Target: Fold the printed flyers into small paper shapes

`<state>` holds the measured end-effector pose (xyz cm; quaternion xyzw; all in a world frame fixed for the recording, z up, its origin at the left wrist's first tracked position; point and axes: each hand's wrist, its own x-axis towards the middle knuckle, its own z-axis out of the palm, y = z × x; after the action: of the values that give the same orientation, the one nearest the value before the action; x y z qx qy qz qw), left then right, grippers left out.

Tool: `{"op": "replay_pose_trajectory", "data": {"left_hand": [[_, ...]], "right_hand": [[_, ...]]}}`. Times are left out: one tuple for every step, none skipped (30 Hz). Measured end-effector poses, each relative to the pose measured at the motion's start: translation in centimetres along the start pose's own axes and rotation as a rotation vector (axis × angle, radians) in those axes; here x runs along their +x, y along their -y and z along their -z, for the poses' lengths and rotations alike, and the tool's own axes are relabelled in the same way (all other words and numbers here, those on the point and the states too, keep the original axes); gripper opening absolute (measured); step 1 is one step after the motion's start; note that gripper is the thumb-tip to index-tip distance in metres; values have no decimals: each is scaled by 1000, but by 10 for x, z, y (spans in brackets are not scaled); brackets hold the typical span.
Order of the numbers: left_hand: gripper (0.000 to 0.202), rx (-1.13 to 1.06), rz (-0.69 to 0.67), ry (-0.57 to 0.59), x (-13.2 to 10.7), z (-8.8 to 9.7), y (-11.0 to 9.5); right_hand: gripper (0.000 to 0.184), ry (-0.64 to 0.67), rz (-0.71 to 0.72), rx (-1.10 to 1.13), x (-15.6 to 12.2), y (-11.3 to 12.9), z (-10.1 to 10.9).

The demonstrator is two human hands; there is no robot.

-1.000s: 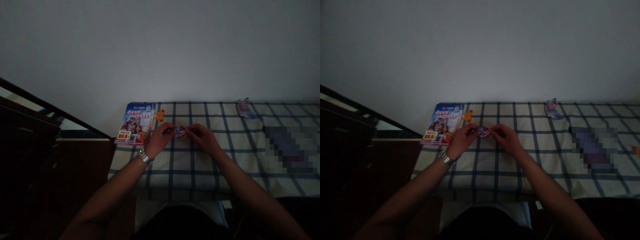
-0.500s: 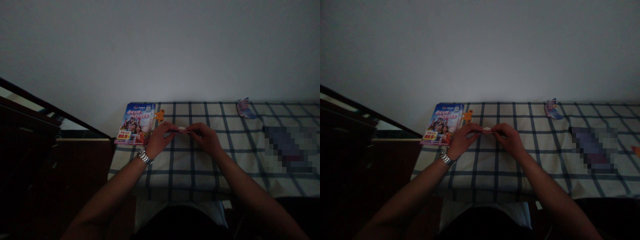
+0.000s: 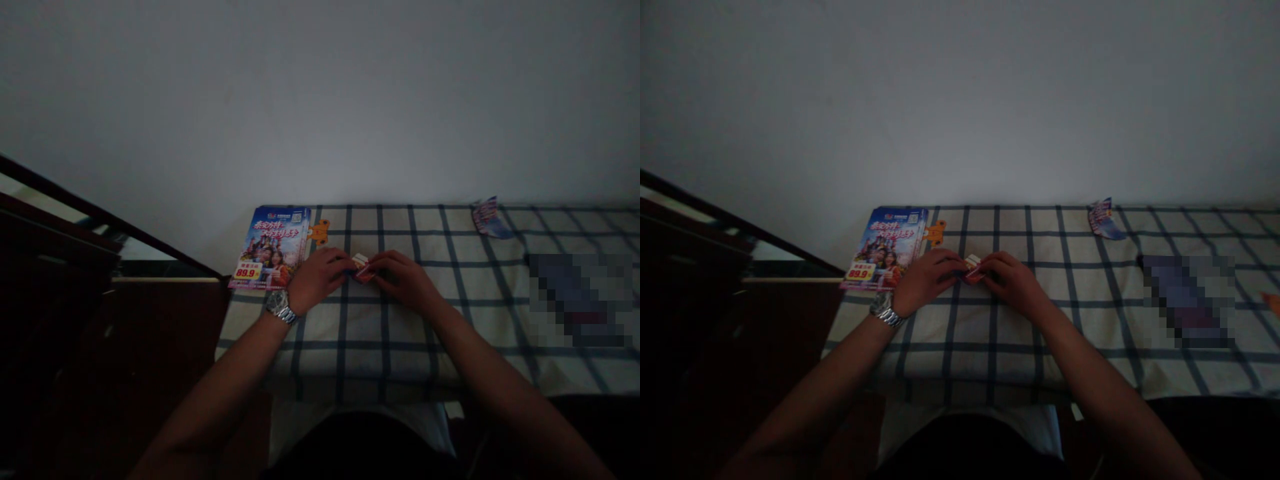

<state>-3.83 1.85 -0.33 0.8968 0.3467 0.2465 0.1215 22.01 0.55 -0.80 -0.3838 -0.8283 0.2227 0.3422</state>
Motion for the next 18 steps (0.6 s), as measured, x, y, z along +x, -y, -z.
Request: {"op": "replay_pose_trajectory", "data": {"left_hand": [[29, 6, -8, 16, 0, 1, -1], [28, 8, -14, 28, 0, 2, -1], [29, 7, -20, 39, 0, 3, -2], [30, 4, -26, 47, 0, 3, -3], [31, 0, -30, 54, 0, 4, -3], [32, -2, -33, 59, 0, 4, -3], [32, -4, -34, 66, 0, 4, -3], [33, -4, -33, 73, 0, 4, -2], [33, -3, -30, 79, -1, 3, -2], [32, 0, -28, 83, -1, 3, -1], [32, 2, -26, 86, -1, 2, -1], [31, 3, -25, 86, -1, 2, 0], [30, 3, -25, 86, -1, 1, 0], [29, 3, -26, 85, -1, 1, -1], [29, 2, -26, 84, -1, 2, -1], [29, 2, -25, 84, -1, 2, -2], [30, 4, -24, 83, -1, 2, -2], [32, 9, -25, 81, -1, 3, -3]], "right_hand": [[16, 14, 18, -14, -1, -2, -1], [16, 16, 37, -28, -1, -4, -2], [16, 25, 54, -41, -2, -7, -2], [17, 35, 65, -54, -3, -9, -3], [18, 45, 73, -69, -3, -10, -3], [18, 56, 80, -84, -4, -12, -3], [19, 66, 87, -98, -4, -12, -3], [20, 75, 97, -109, -4, -13, -3], [20, 84, 109, -117, -4, -13, -3], [21, 92, 122, -122, -5, -14, -3], [21, 98, 136, -128, -5, -13, -3], [22, 103, 148, -134, -5, -13, -3], [22, 102, 156, -141, -5, -13, -2], [22, 98, 164, -149, -5, -13, -2], [21, 93, 168, -158, -5, -13, -2], [21, 90, 172, -165, -5, -13, -2], [21, 90, 176, -169, -5, -13, -2], [20, 89, 182, -168, -6, -14, -3]]}}
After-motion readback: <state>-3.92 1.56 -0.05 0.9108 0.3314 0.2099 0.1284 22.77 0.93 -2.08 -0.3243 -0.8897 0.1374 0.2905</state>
